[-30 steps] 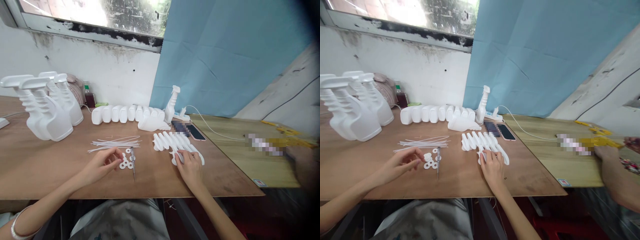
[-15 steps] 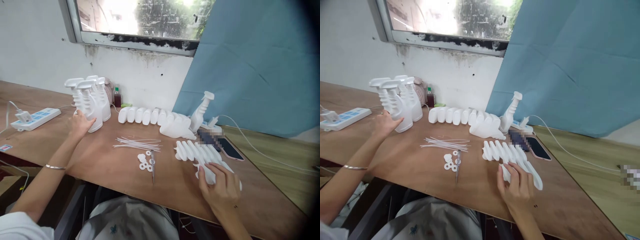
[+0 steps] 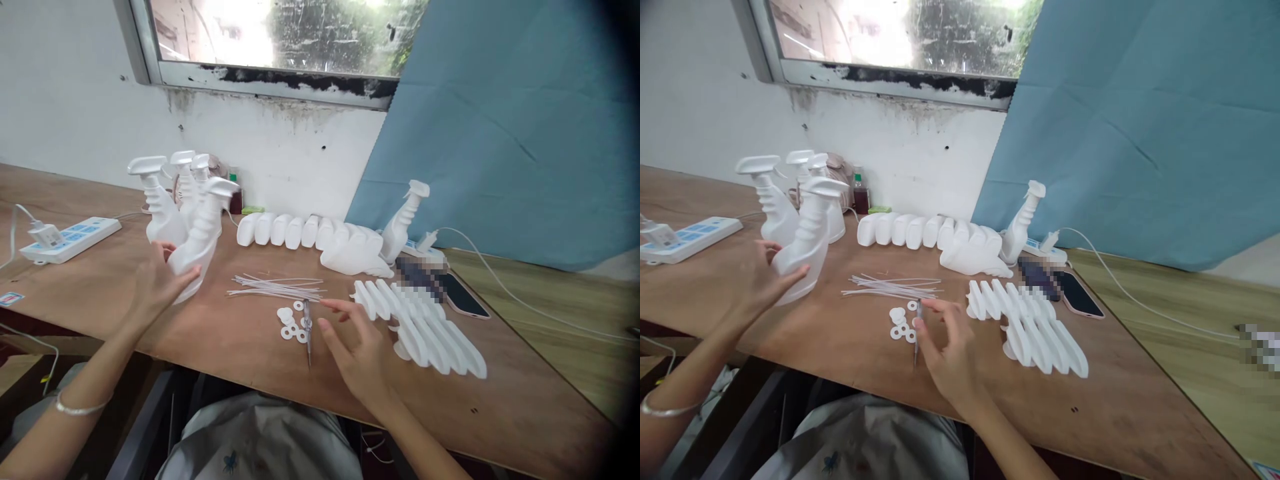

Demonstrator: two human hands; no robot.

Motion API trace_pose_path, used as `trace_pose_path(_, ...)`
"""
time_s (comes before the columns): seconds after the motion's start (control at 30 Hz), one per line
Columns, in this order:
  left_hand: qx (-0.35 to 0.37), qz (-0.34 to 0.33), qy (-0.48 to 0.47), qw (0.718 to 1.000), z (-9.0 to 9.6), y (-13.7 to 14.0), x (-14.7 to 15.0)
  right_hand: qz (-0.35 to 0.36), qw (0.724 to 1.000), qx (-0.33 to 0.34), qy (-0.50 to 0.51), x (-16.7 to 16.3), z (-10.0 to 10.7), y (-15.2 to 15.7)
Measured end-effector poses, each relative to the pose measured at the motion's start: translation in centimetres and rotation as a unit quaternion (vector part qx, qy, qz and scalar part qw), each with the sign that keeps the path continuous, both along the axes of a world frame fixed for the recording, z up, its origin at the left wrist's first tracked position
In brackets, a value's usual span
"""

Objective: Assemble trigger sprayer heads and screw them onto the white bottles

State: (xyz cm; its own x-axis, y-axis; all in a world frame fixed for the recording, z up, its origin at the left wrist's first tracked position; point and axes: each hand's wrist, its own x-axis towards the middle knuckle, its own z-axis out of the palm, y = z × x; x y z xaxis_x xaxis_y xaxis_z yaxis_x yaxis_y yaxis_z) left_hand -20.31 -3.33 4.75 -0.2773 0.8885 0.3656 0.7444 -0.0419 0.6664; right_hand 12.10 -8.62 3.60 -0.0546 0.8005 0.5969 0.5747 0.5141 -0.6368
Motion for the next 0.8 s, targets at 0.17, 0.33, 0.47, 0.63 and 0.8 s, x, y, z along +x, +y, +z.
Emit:
trace_pose_path(0.17, 0.109, -0.113, 0.135, 0.978, -0.9, -5.0, 5.6, 0.173, 0.928, -0.225, 0.24, -3.2, 0.5, 0.8)
trace_pose_path(0.33, 0.198, -0.289, 0.192, 0.917, -2.7, -6.0, 7.9, 0.084, 0.837, -0.196, 0.504, -3.5, 2.3, 1.4)
trace_pose_path(0.47, 0.268, -0.322, 0.134, 0.898, -3.0, -5.5, 7.7, 0.038, 0.755, -0.178, 0.629, -1.9, 3.9, 1.2)
trace_pose_path(0.63, -0.039, -0.295, -0.298, 0.907, -1.5, -5.4, 8.3, 0.05, 0.693, -0.246, 0.676, -0.9, 4.7, 0.7)
trace_pose_path(0.8, -0.365, -0.216, -0.594, 0.683, -1.0, -5.2, 9.3, 0.077, 0.668, -0.228, 0.704, -0.8, 5.2, 0.6)
